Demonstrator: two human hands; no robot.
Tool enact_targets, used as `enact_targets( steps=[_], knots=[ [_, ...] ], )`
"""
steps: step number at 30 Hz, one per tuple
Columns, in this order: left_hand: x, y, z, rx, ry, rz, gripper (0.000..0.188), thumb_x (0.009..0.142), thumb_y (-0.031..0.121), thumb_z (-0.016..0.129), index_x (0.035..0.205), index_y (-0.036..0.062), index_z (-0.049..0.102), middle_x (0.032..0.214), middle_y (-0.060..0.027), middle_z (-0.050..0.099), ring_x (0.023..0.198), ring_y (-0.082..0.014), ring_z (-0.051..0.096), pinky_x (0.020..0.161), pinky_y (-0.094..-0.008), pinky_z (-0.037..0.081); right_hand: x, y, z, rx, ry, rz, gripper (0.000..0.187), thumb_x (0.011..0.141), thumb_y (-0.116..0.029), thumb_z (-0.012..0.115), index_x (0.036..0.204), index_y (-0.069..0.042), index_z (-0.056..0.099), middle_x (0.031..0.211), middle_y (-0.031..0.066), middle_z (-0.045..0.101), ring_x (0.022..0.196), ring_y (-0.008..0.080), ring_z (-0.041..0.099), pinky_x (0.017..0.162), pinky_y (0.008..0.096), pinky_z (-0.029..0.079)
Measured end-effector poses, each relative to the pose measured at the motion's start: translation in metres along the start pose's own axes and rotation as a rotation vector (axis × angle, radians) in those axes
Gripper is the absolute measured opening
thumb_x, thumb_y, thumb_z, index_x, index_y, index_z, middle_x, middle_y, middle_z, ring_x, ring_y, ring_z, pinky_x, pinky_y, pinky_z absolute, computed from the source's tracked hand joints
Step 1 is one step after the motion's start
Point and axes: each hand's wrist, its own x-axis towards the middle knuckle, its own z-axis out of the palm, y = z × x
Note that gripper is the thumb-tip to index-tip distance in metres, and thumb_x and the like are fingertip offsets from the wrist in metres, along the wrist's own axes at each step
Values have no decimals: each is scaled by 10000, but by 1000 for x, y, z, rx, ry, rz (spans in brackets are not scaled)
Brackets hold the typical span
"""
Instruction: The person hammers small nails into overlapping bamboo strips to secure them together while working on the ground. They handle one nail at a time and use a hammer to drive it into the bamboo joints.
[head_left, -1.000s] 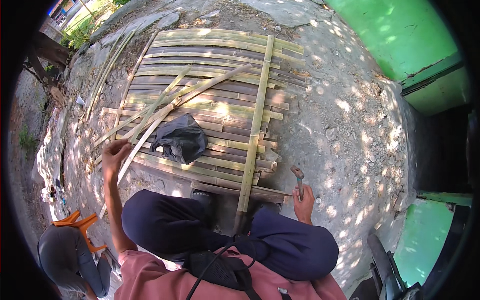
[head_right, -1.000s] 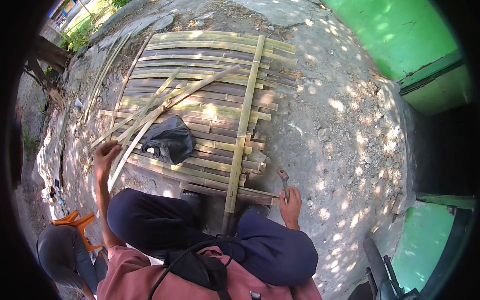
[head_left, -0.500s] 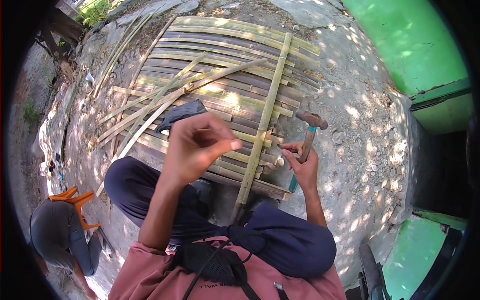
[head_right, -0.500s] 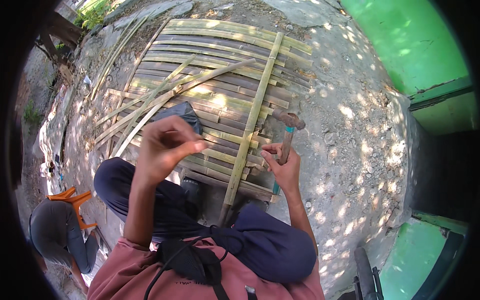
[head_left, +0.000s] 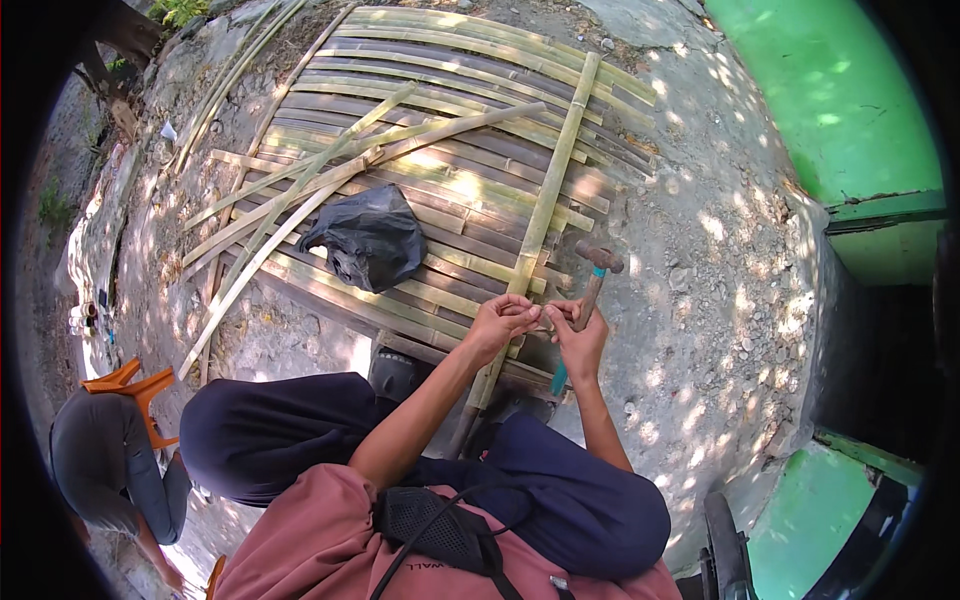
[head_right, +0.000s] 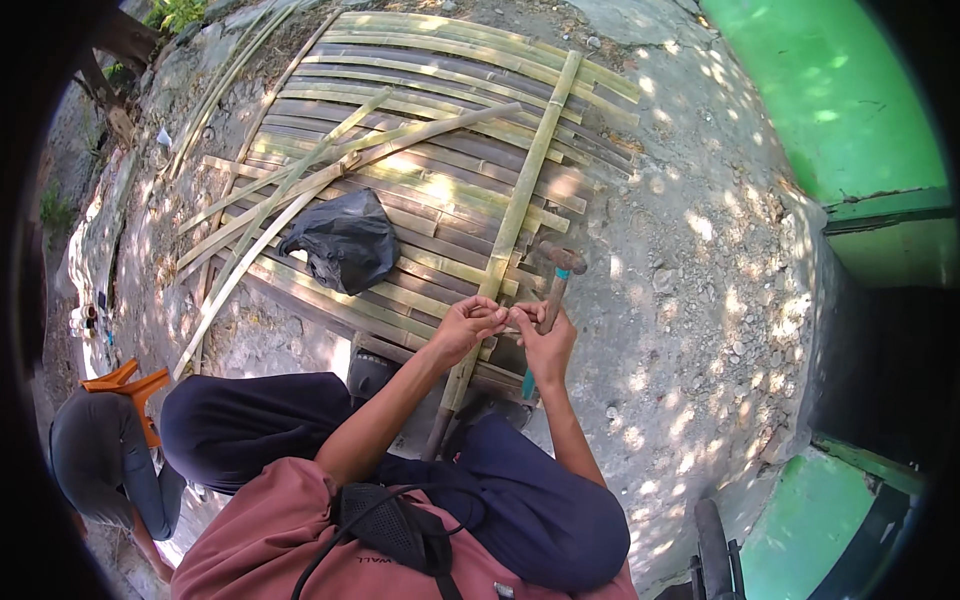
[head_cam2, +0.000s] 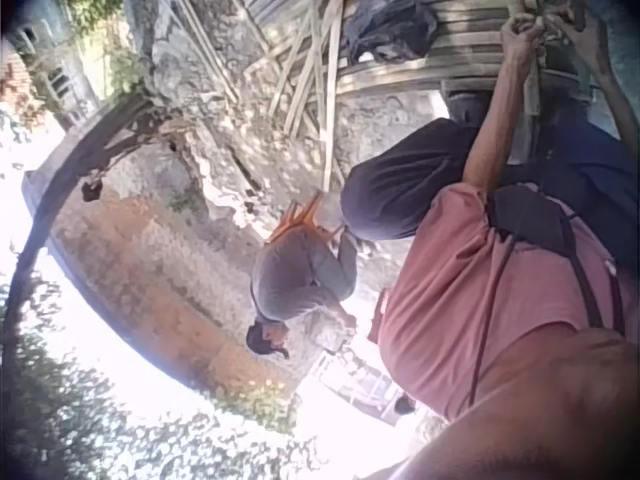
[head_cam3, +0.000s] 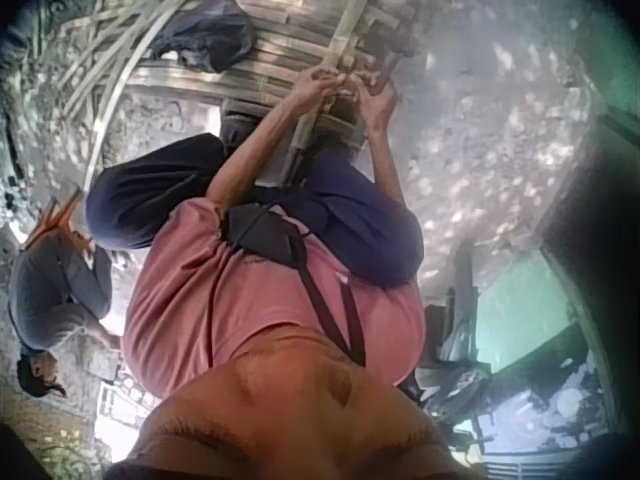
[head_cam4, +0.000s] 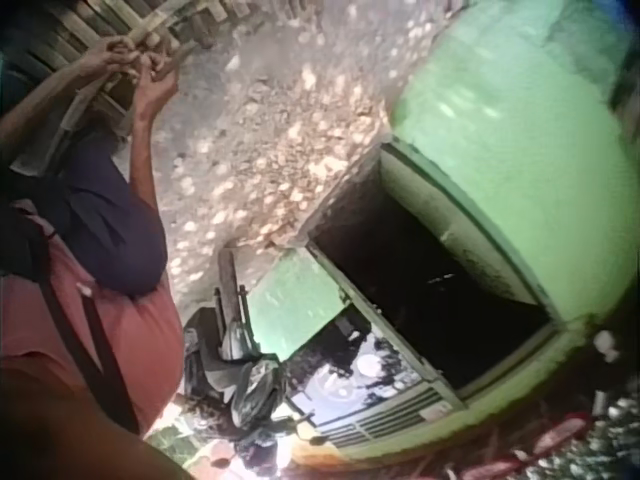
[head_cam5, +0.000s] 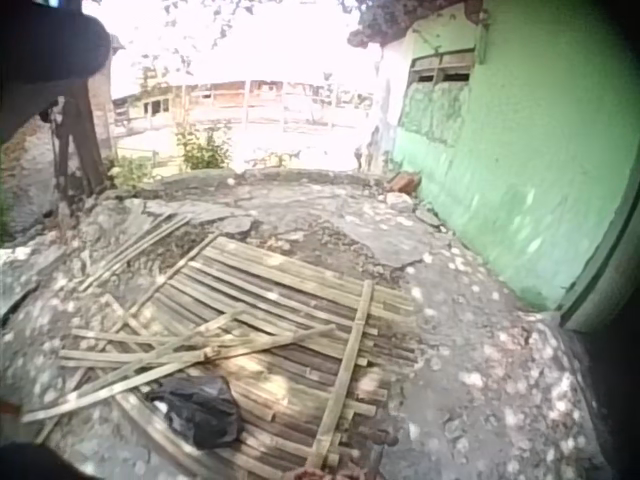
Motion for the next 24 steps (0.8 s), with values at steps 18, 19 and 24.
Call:
enact_targets(
  steps=[18, 19, 24],
  knots=[
    [2, 90, -92, 1573, 346, 870, 310, 793, 166, 878, 1086, 139, 779, 1123, -35, 703, 1200, -277, 619, 1102, -483, 405, 10, 64, 2, -32, 22, 108, 291, 1024, -83, 762, 909, -74, 496, 881, 48, 716, 645, 50, 553, 468, 264, 390],
    [3, 92, -95, 1589, 300, 822, 295, 803, 182, 875, 1080, 153, 779, 1126, -24, 702, 1204, -265, 617, 1104, -483, 397, 11, 63, 2, -36, 16, 120, 284, 1022, -85, 766, 912, -67, 505, 869, 45, 713, 649, 47, 546, 476, 266, 389],
    [9, 95, -97, 1625, 243, 845, 275, 806, 205, 869, 1048, 149, 752, 1092, -25, 686, 1170, -269, 621, 1098, -482, 399, 20, 65, 9, 11, 30, 107, 265, 1007, -81, 784, 920, -33, 538, 824, 37, 709, 662, 44, 530, 546, 273, 416]
  ],
)
